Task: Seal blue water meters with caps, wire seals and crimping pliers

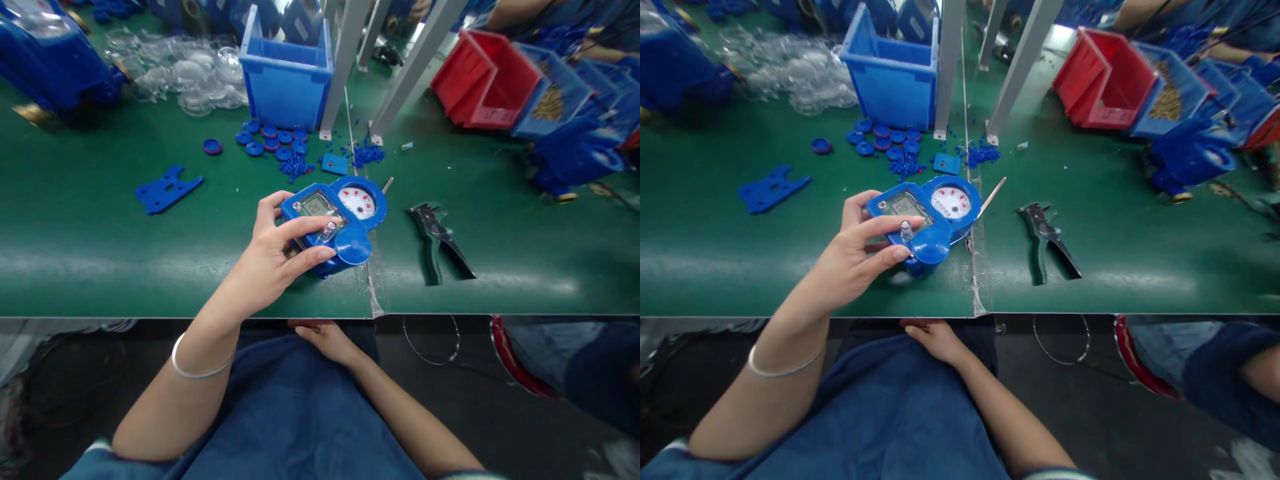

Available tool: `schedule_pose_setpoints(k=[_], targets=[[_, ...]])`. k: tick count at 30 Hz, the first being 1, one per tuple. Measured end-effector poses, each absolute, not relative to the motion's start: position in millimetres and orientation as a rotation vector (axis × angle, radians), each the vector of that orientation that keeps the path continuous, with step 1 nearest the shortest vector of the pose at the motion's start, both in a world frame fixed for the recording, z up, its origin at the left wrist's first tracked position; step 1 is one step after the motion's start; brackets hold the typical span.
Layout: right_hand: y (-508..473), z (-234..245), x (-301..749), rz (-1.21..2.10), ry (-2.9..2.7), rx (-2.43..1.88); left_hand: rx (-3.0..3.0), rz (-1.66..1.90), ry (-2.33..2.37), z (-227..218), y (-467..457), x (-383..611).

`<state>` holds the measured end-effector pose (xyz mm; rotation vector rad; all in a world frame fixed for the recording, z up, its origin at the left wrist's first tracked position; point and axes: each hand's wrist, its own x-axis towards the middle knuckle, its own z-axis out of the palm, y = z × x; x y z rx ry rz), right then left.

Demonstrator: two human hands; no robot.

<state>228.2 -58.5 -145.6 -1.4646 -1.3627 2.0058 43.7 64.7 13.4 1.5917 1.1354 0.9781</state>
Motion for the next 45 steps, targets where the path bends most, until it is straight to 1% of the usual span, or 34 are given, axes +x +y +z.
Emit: schedule_pose_setpoints(k=[3,7,13,16,19,21,23,25,26,29,32,34,38,42,45], targets=[[-55.9,-168.3,219.2,2.133,-1.372,-1.352,1.57,0.977,1.134,13.2,65.4,42.5],[-62.4,-173.6,209.2,2.197,-1.396,-1.308,1.56,0.966,1.128,12.2,65.9,41.5],[-75.4,-186.4,207.1,2.223,-1.267,-1.421,1.558,0.937,1.165,13.1,65.7,42.5],[-73.3,-190.5,205.9,2.146,-1.185,-1.518,1.566,0.905,1.183,15.2,64.2,43.1],[-73.0,-175.1,203.2,1.934,-1.157,-1.622,1.572,0.887,1.2,16.3,61.8,43.0],[-75.9,-147.4,203.4,1.82,-1.207,-1.608,1.555,0.867,1.212,16.4,60.4,42.9],[-76.8,-108.0,208.6,1.699,-1.373,-1.441,1.554,0.86,1.215,16.2,59.5,43.0],[-69.8,-65.7,220.8,1.229,-1.723,-1.008,1.566,0.872,1.218,16.0,59.2,43.5],[-62.3,-46.8,229.3,0.953,-1.811,-0.939,1.569,0.88,1.221,15.7,59.2,43.9],[-29.4,-10.1,258.7,0.417,-1.837,-1.12,1.575,0.886,1.238,14.9,59.5,45.2],[0.2,-3.7,275.6,0.109,-1.84,-1.294,1.574,0.875,1.241,14.3,59.7,45.7],[10.6,-7.8,273.1,0.019,-1.91,-1.237,1.564,0.868,1.238,14.3,59.8,45.7],[20.2,-16.1,252.5,-0.061,-2.118,-1.012,1.562,0.889,1.231,14.3,60.0,45.9],[31.1,-20.6,243.8,-0.125,-2.113,-0.926,1.54,0.899,1.211,13.5,60.3,45.8],[35.3,-24.3,244.1,-0.081,-2.071,-0.929,1.521,0.887,1.217,12.5,60.2,45.0]])
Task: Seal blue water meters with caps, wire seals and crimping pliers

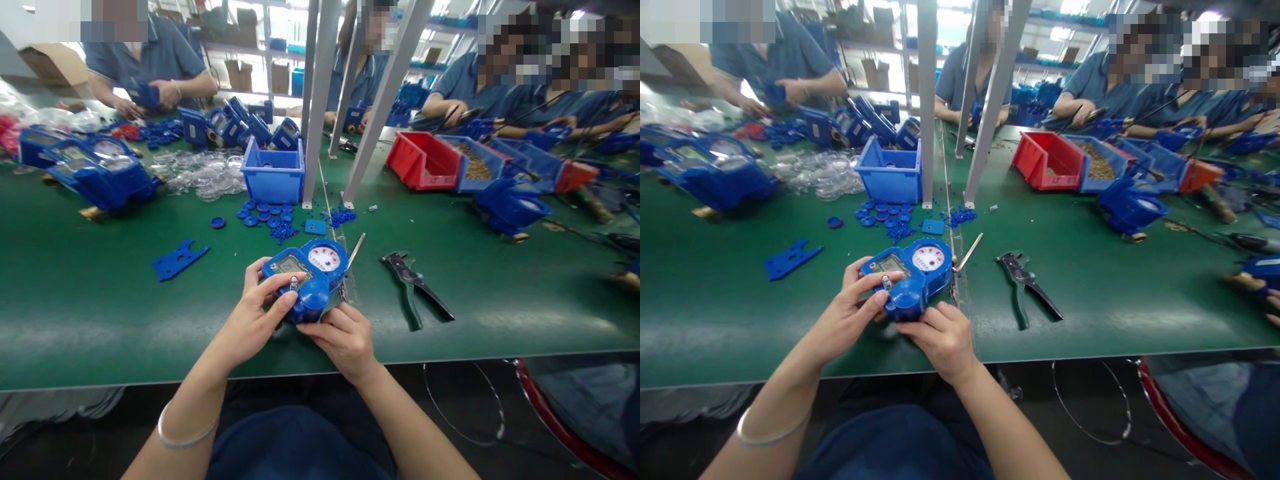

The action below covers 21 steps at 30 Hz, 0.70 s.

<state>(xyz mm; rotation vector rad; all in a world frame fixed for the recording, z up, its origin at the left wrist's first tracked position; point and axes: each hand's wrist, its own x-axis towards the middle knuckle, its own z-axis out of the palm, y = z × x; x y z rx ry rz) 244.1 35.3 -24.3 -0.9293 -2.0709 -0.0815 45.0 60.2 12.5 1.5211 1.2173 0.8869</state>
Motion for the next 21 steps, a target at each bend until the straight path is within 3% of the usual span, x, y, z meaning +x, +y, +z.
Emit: schedule_pose_setpoints(k=[11,21], targets=[[29.4,-33.5,242.0,0.186,-1.938,-1.065,1.552,0.89,1.235,15.1,63.3,49.8],[36.8,-29.6,249.0,0.022,-1.999,-0.984,1.555,0.866,1.286,13.8,64.4,49.4]])
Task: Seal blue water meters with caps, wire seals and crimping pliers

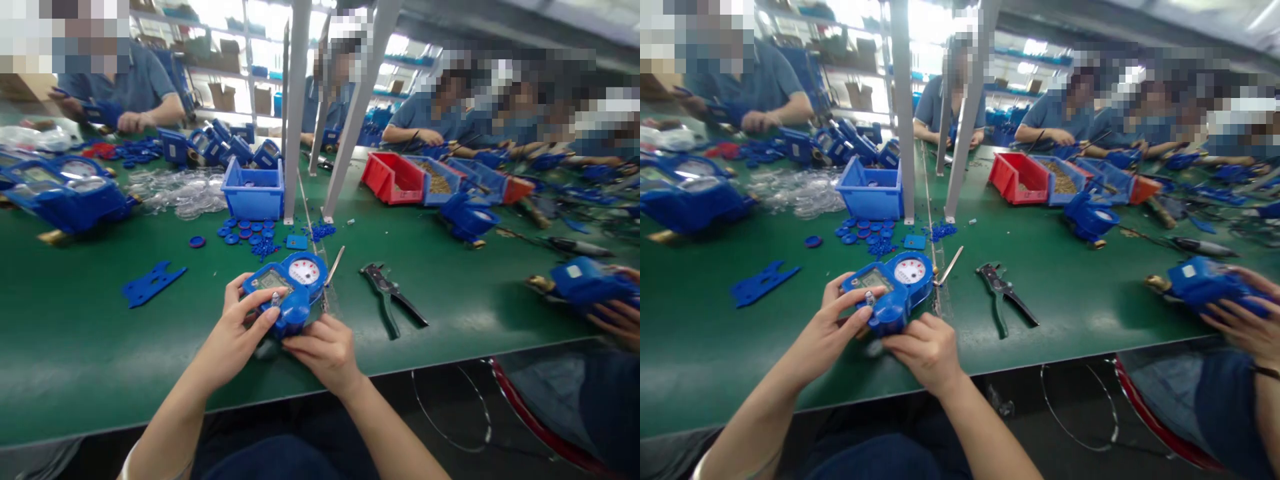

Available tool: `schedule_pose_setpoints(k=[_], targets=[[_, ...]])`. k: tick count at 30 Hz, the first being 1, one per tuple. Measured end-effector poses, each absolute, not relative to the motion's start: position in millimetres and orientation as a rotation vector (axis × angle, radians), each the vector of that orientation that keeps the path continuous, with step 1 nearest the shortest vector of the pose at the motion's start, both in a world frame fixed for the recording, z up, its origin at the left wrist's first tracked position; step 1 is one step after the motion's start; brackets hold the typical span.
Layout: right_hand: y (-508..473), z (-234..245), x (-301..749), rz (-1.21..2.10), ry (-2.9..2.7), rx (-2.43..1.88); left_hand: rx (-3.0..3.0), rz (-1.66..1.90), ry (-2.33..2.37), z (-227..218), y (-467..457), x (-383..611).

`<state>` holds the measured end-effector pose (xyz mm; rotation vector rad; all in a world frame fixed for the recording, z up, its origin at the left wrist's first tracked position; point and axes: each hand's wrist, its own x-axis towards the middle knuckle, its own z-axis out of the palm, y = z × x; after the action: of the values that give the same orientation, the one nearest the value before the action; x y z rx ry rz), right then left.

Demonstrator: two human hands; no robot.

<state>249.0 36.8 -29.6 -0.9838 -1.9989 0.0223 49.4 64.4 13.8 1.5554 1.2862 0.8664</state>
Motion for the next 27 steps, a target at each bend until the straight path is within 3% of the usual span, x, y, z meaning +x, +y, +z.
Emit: schedule_pose_setpoints(k=[10,16,22,27], targets=[[40.8,-43.6,237.1,-0.148,-1.899,-1.0,1.482,1.025,1.376,-9.0,65.1,63.8],[27.2,-20.1,239.9,0.12,-1.895,-0.935,1.381,1.076,1.351,8.3,62.8,64.3],[42.5,-8.5,265.9,-0.223,-1.863,-1.193,1.314,0.953,1.249,11.6,58.6,11.3],[62.7,-25.3,249.2,-0.228,-2.132,-1.164,1.482,0.847,1.184,8.6,50.8,-39.1]])
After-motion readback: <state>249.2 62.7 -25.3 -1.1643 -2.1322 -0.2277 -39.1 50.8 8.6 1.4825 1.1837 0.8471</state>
